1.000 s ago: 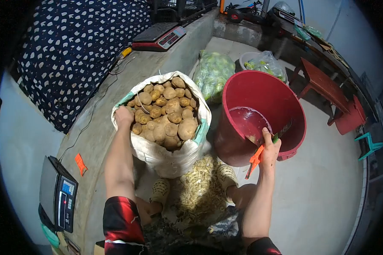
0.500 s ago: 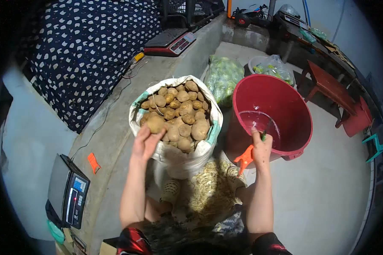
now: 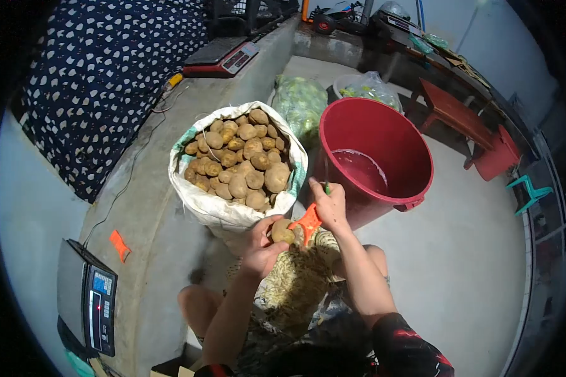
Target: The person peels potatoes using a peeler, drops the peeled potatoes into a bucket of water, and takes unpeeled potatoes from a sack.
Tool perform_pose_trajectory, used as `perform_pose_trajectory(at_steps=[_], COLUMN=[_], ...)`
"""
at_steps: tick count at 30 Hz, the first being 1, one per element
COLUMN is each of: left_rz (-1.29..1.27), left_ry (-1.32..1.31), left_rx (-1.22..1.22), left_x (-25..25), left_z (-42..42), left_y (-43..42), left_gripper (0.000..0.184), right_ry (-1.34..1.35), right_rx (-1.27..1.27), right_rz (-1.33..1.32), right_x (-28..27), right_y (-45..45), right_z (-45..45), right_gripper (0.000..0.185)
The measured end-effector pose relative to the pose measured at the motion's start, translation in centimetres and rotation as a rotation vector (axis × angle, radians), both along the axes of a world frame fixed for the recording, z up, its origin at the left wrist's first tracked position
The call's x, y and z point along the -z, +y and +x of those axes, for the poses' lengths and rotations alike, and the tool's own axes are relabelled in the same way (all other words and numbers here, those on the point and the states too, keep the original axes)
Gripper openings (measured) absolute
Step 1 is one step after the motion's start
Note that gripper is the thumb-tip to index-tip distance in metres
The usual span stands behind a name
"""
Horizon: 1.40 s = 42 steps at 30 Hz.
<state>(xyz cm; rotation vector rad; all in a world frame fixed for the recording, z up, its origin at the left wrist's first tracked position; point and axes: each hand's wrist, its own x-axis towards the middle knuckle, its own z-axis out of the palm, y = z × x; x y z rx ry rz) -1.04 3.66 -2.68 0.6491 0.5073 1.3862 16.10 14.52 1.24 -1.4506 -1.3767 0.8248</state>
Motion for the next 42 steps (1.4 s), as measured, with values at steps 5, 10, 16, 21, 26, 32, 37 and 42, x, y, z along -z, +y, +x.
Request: perform_pose_trajectory(at_steps=[5, 10, 16, 21, 26, 32, 37, 42], left_rz=[-0.015, 0.049, 0.065, 0.032, 0.083, 0.041, 0.061, 0.067], left_ry=[0.192, 0.256, -0.115, 0.049, -0.162, 0.043, -0.261, -0.006], left_rx=[-0.009, 0.008, 0.249, 0.037, 0.181, 0.053, 0.195, 0.075], left_x=[-0.3, -0.6, -0.9, -1.3, -0.8, -1.1, -1.9, -0.7], left_z=[-0.1, -0.7, -1.2, 0.2, -0.4, 0.5, 0.4, 0.5], left_y=[-0.6, -0.9, -1.6, -1.7, -1.5, -2.0, -1.9, -1.7], left_gripper=[0.065, 0.064, 0.067, 0.061, 0.060, 0.055, 0.064, 0.065], right_ry=[-0.117, -0.268, -0.252, -0.424, -0.271, -0.394, -0.141, -0.399], right_rx=[-0.004, -0.097, 0.042, -0.094, 0.024, -0.089, -0.022, -0.099], right_rz=[0.037, 0.161, -0.030, 0.209, 0.084, 0.240, -0.048, 0.243], right_x=[-0.3, -1.0, -2.1, -4.6, -0.7, -4.4, -2.4, -5.9], right_y=[-0.1, -0.1, 1.5, -1.2, 1.8, -1.2, 1.1, -2.2], right_z=[-1.2, -0.5, 1.0, 0.0, 1.7, 0.4, 1.2, -0.2], right_gripper=[0.043, 0.039, 0.037, 0.040, 0.052, 0.045, 0.036, 0.035])
